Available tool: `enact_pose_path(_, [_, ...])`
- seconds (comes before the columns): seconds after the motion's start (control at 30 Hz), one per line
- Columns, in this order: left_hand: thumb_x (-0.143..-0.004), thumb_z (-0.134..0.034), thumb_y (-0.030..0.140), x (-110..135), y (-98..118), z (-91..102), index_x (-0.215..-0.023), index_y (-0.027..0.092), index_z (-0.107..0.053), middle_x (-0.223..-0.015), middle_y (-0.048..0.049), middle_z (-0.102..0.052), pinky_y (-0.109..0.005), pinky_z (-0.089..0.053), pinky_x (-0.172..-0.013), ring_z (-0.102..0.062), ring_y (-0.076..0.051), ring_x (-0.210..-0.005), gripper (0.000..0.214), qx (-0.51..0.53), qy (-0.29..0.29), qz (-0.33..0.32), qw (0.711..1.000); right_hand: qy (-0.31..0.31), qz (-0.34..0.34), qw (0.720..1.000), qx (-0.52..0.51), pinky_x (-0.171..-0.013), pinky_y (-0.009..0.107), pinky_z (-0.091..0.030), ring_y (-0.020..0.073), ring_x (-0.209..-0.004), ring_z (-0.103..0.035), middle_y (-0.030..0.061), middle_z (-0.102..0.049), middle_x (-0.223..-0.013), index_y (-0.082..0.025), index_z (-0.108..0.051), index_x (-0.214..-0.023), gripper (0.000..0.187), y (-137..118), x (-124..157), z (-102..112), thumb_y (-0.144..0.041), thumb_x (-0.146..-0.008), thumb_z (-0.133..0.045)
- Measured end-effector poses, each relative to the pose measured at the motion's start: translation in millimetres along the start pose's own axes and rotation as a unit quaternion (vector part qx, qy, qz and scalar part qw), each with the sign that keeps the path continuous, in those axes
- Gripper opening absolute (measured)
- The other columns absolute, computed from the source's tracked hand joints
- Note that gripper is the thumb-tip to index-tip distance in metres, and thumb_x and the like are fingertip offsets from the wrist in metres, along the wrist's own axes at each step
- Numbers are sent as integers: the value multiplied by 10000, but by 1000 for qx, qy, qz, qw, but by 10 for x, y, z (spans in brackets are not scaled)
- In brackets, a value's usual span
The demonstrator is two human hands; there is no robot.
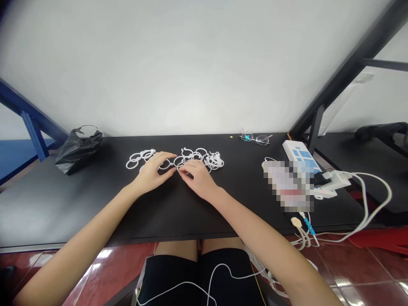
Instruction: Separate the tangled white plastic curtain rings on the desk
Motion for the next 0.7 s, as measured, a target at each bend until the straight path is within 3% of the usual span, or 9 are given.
enact_pose_path(0.13, [-822, -575, 164, 2, 153, -64, -1262, 206, -548, -1236, -104, -601, -417, -449, -1014, -561, -246, -1156, 443, 115, -32, -25, 993, 69, -10, 997, -34, -780, 369, -507, 191, -793, -627, 35, -704, -833, -236, -677, -862, 115, -2, 6, 102, -233, -922, -579])
enact_pose_path(0.23, [-828, -618, 205, 14, 155, -123, -1323, 210, -493, -1285, -118, -576, -414, -456, -1011, -558, -240, -1169, 511, 152, -35, -5, 988, 89, -24, 993, -72, -729, 349, -519, 180, -762, -619, 30, -696, -823, -241, -690, -870, 112, -10, 11, 134, -250, -917, -589])
enact_pose_path(0.43, [-839, -679, 345, 28, 51, -181, -1345, 229, -440, -1322, -126, -571, -431, -466, -1004, -573, -237, -1168, 572, 183, -24, 53, 981, 95, -46, 987, -123, -601, 295, -493, 156, -703, -593, 26, -694, -793, -230, -699, -855, 98, -26, 11, 142, -265, -894, -616])
enact_pose_path(0.57, [-869, -646, 348, 30, 37, -194, -1311, 237, -477, -1312, -110, -573, -427, -481, -988, -568, -236, -1173, 486, 163, -25, 37, 986, 78, -106, 977, -169, -492, 247, -431, 129, -651, -564, 28, -684, -803, -220, -707, -871, 111, 57, 19, 96, -306, -875, -637])
enact_pose_path(0.7, [-888, -623, 329, 26, 56, -199, -1303, 230, -496, -1263, -113, -588, -422, -498, -957, -576, -237, -1142, 445, 156, -30, 13, 987, 65, -175, 947, -260, -498, 240, -470, 143, -701, -611, 39, -687, -845, -216, -708, -886, 149, 149, 27, 36, -353, -834, -687])
Point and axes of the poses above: each hand's wrist, its own x-axis away from the middle knuckle, its own z-axis out of the back of the hand, y = z × x, the point moved 7 cm from there along -x, towards the middle knuckle
